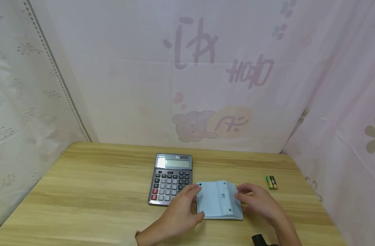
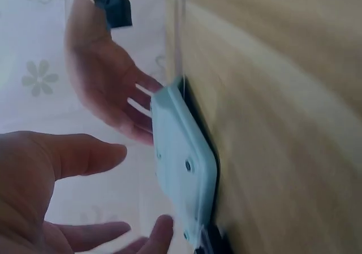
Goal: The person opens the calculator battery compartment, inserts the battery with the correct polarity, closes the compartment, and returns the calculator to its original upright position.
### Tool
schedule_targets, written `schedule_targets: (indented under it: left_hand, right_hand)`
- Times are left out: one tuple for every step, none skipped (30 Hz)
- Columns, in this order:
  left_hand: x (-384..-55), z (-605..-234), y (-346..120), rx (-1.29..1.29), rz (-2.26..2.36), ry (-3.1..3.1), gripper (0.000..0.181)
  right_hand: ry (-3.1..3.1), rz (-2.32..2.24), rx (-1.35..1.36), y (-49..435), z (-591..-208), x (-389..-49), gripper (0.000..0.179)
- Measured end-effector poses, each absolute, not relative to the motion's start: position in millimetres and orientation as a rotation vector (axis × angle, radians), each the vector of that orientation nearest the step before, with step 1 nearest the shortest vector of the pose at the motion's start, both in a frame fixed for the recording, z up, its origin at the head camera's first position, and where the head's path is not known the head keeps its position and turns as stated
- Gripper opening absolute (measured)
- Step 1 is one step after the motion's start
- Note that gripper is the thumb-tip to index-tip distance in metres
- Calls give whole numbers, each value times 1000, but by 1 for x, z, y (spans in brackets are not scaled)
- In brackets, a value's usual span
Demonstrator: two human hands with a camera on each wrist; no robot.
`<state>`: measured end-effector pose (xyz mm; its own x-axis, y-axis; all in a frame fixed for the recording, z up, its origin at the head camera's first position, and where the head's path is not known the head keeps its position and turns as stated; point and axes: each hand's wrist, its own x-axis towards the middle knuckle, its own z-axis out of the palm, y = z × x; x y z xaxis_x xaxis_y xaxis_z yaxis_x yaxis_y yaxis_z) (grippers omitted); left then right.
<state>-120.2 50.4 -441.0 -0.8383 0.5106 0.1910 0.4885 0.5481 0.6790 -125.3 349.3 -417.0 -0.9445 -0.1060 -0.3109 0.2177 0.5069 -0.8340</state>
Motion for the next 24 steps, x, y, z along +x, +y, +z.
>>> schedule_targets:
  left_hand:
    - [-121, -441, 51, 897, 1163, 2769, 71]
    - [-123, -441, 52, 909, 1138, 2797, 71]
    - [-124, -441, 53, 919, 1110, 2820, 72]
    - [-125, -441, 55, 930, 1079, 2840, 73]
    - [-126, -442, 56, 938, 1045, 2855, 74]
    - [-128, -442, 58, 936, 1006, 2862, 75]
    - [-129, -442, 60, 940, 967, 2870, 77]
    - [-131, -442, 62, 942, 929, 2875, 78]
    - [-132, -442, 64, 943, 892, 2876, 80]
    - [-134, -442, 66, 944, 857, 2876, 81]
    - [-135, -442, 68, 944, 820, 2877, 83]
    - [-137, -442, 69, 942, 784, 2876, 84]
    - [-139, -441, 71, 940, 753, 2876, 85]
    - [-140, -441, 73, 940, 721, 2878, 87]
    - [-141, -441, 74, 937, 694, 2878, 88]
    - [-142, -442, 75, 936, 668, 2881, 90]
    - [-143, -442, 77, 935, 644, 2885, 91]
    - [-144, -442, 78, 934, 617, 2890, 92]
    - [-145, -442, 79, 937, 592, 2895, 94]
    - [-145, -443, 80, 942, 567, 2899, 96]
    - [-146, -444, 81, 951, 545, 2905, 97]
    - [-147, -444, 82, 954, 520, 2908, 99]
    - [-147, -445, 83, 958, 501, 2909, 100]
    - [-148, -446, 83, 959, 483, 2907, 101]
  right_hand:
    - [2471, -1397, 104, 348, -417, -125, 52]
    - [2506, -1385, 114, 346, -417, -125, 49]
    - [2554, -1354, 114, 344, -417, -126, 46]
    - [2603, -1320, 115, 341, -416, -126, 43]
    - [2648, -1284, 117, 338, -416, -126, 40]
    - [2691, -1242, 121, 335, -415, -127, 38]
    - [2724, -1205, 123, 332, -415, -127, 36]
    - [2761, -1156, 123, 328, -414, -128, 35]
    - [2798, -1109, 120, 325, -414, -128, 33]
    - [2822, -1078, 118, 321, -414, -129, 32]
    - [2848, -1040, 112, 318, -414, -129, 31]
    - [2870, -1013, 101, 315, -415, -129, 30]
    - [2887, -990, 91, 312, -415, -129, 29]
    - [2903, -969, 77, 309, -416, -129, 29]
    - [2912, -951, 73, 307, -417, -130, 28]
    - [2921, -936, 68, 305, -417, -130, 28]
    - [2929, -925, 62, 303, -418, -130, 28]
    - [2929, -923, 69, 302, -419, -131, 29]
    - [2929, -920, 81, 300, -420, -131, 29]
    - [2933, -913, 91, 299, -421, -132, 29]
    - [2938, -907, 103, 297, -422, -132, 30]
    - [2943, -899, 108, 296, -423, -133, 31]
    - [2949, -888, 115, 295, -424, -134, 31]
    - [2957, -874, 123, 294, -425, -134, 32]
